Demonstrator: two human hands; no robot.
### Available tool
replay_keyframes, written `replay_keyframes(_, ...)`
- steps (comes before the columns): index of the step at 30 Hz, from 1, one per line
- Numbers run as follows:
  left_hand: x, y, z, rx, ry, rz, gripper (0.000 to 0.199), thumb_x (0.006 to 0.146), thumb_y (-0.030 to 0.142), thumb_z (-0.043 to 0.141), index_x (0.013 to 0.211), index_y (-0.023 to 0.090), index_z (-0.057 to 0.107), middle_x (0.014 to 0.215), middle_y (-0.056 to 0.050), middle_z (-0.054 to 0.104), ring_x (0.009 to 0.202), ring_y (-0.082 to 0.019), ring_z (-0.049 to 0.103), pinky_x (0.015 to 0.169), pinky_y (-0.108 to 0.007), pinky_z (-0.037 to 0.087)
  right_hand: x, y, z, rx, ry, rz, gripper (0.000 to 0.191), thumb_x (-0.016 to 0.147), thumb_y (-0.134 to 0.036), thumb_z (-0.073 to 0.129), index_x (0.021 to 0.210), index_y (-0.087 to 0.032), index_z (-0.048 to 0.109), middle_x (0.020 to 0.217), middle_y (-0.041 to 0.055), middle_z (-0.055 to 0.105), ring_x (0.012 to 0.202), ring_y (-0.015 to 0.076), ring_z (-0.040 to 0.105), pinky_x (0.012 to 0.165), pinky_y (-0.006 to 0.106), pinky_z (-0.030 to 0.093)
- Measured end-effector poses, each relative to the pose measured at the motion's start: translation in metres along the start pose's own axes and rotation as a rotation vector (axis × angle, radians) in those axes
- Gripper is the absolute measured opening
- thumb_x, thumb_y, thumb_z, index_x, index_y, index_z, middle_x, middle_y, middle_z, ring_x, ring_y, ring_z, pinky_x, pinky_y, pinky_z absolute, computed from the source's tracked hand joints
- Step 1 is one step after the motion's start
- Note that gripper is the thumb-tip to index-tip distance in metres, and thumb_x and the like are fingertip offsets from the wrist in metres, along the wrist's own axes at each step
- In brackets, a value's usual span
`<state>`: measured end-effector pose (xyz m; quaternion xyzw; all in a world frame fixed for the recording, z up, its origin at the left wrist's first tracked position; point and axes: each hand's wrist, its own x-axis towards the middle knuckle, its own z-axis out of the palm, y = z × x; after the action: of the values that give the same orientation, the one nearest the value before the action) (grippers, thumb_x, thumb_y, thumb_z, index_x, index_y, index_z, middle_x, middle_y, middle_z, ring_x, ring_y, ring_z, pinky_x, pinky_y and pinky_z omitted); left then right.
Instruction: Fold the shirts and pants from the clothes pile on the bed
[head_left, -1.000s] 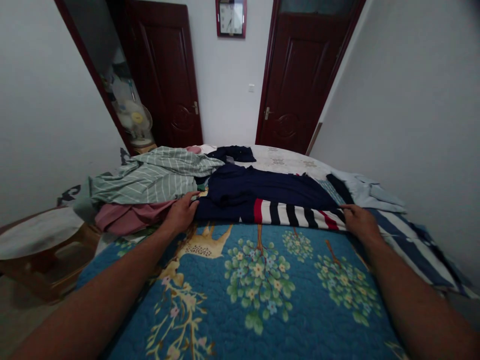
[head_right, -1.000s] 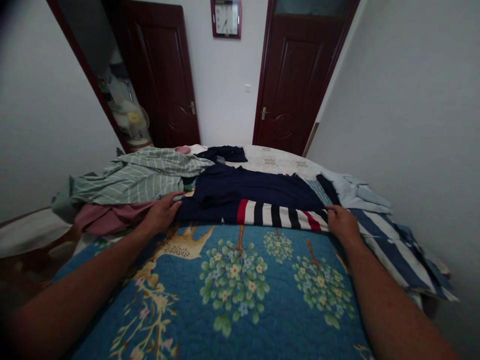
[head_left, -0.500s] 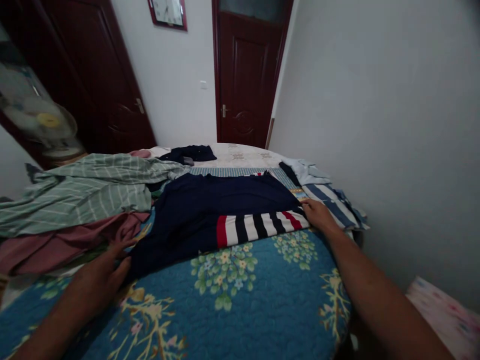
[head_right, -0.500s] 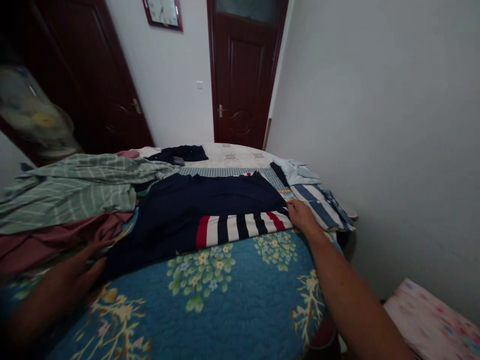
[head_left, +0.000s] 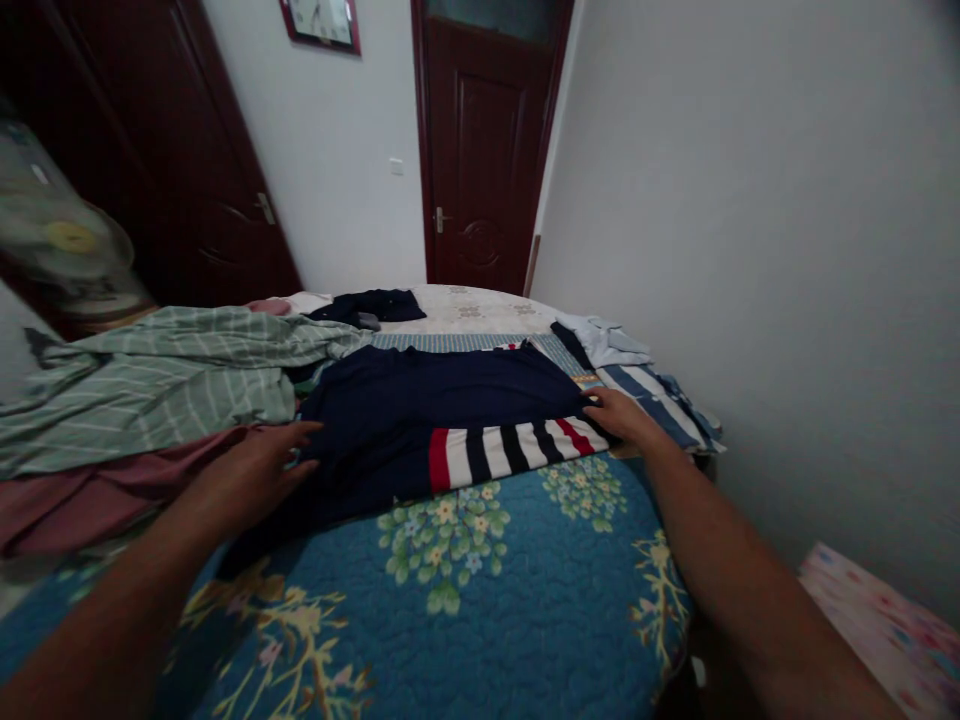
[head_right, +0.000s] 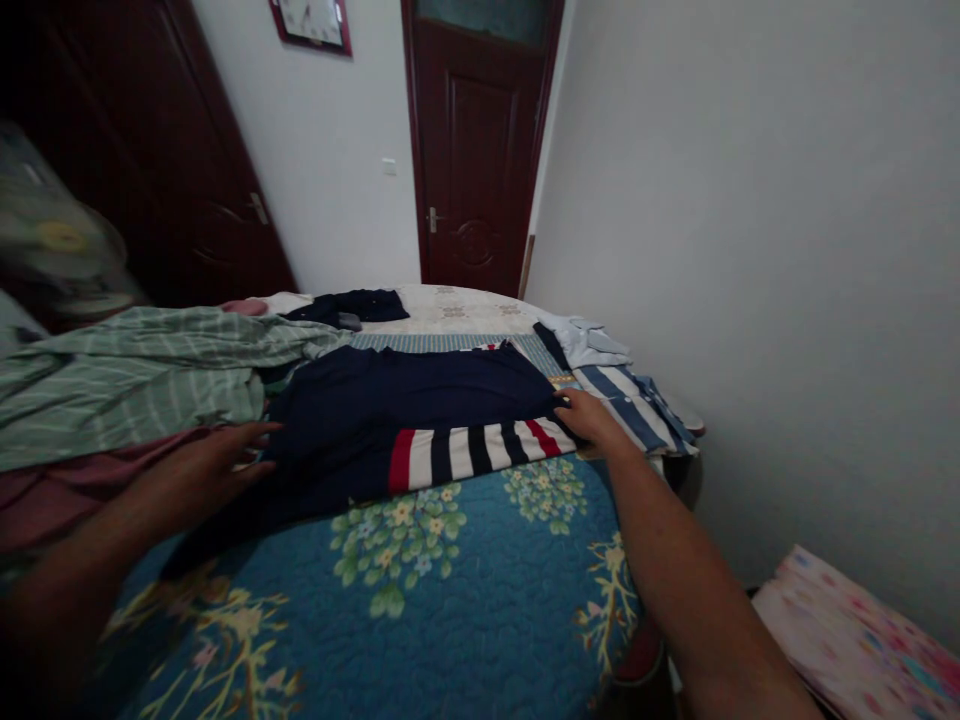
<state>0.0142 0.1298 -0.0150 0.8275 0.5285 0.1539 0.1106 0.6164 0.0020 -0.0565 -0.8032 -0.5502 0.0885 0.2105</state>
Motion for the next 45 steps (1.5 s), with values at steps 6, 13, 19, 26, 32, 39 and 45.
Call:
replay_keyframes(6, 0.024, 0.028, 0.015, 0.082, -0.228, 0.033, 0.062, 0.084, 0.028, 0.063, 0.146, 0.027, 0.063, 0.135, -0.009, 0.076, 0.122, -0.030, 0.072, 0.105, -0.040, 0.055, 0.002, 0.006, 0.023, -0.317, 0.127, 0.077, 0.040, 0.102, -0.033, 0.050, 0.130, -0.015, 0.073, 0.122, 0.0184, 0.076, 0.113, 0.0319, 0.072, 0.096, 0.040, 0.051)
replay_keyframes(13, 0.023, 0.028, 0.014, 0.070, -0.233, 0.251, 0.053, 0.086, 0.036, 0.072, 0.138, 0.030, 0.071, 0.138, -0.008, 0.072, 0.126, -0.028, 0.068, 0.111, -0.037, 0.049, 0.003, -0.029, 0.021, -0.464, 0.195, -0.137, 0.039, 0.100, -0.030, 0.054, 0.129, -0.011, 0.072, 0.127, 0.0219, 0.071, 0.119, 0.0327, 0.067, 0.102, 0.040, 0.049)
replay_keyframes(19, 0.036, 0.037, 0.019, -0.040, -0.218, 0.311, 0.031, 0.099, 0.035, 0.051, 0.099, 0.022, 0.079, 0.106, -0.006, 0.078, 0.102, -0.021, 0.071, 0.097, -0.030, 0.052, 0.007, -0.096, 0.042, -0.331, 0.090, -0.412, 0.035, 0.102, -0.029, 0.056, 0.127, -0.012, 0.073, 0.123, 0.0172, 0.074, 0.119, 0.0285, 0.066, 0.107, 0.037, 0.046)
replay_keyframes(26, 0.012, 0.024, 0.001, -0.167, -0.331, 0.300, 0.064, 0.079, 0.011, 0.054, 0.138, 0.031, 0.067, 0.140, 0.002, 0.071, 0.126, -0.021, 0.066, 0.111, -0.032, 0.048, -0.009, -0.154, 0.081, -0.164, 0.038, -0.599, 0.029, 0.102, -0.025, 0.058, 0.123, -0.016, 0.075, 0.122, 0.0124, 0.075, 0.115, 0.0251, 0.065, 0.103, 0.035, 0.048)
replay_keyframes(32, 0.011, 0.012, 0.013, -0.255, -0.314, 0.433, 0.050, 0.087, 0.017, 0.061, 0.132, 0.033, 0.073, 0.142, -0.003, 0.067, 0.131, -0.022, 0.063, 0.118, -0.035, 0.043, -0.018, -0.201, 0.093, -0.079, -0.001, -0.698, 0.029, 0.103, -0.022, 0.057, 0.126, -0.017, 0.074, 0.122, 0.0104, 0.074, 0.114, 0.0239, 0.063, 0.103, 0.035, 0.048)
replay_keyframes(39, 0.019, 0.010, 0.026, -0.313, -0.036, 0.218, 0.025, 0.099, 0.036, 0.051, 0.107, 0.026, 0.073, 0.102, 0.000, 0.076, 0.098, -0.020, 0.071, 0.095, -0.029, 0.052, -0.022, -0.265, 0.119, -0.058, -0.059, -0.784, 0.045, 0.101, -0.023, 0.060, 0.145, -0.024, 0.065, 0.127, 0.0106, 0.066, 0.114, 0.0228, 0.061, 0.101, 0.033, 0.048)
replay_keyframes(45, 0.029, 0.001, 0.036, -0.309, 0.184, 0.019, 0.022, 0.096, 0.034, 0.050, 0.102, 0.025, 0.070, 0.097, -0.002, 0.075, 0.096, -0.022, 0.070, 0.091, -0.033, 0.053, -0.017, -0.268, 0.146, 0.027, 0.018, -0.685, 0.022, 0.102, -0.022, 0.054, 0.113, -0.021, 0.073, 0.118, 0.0098, 0.065, 0.105, 0.0209, 0.063, 0.092, 0.030, 0.050)
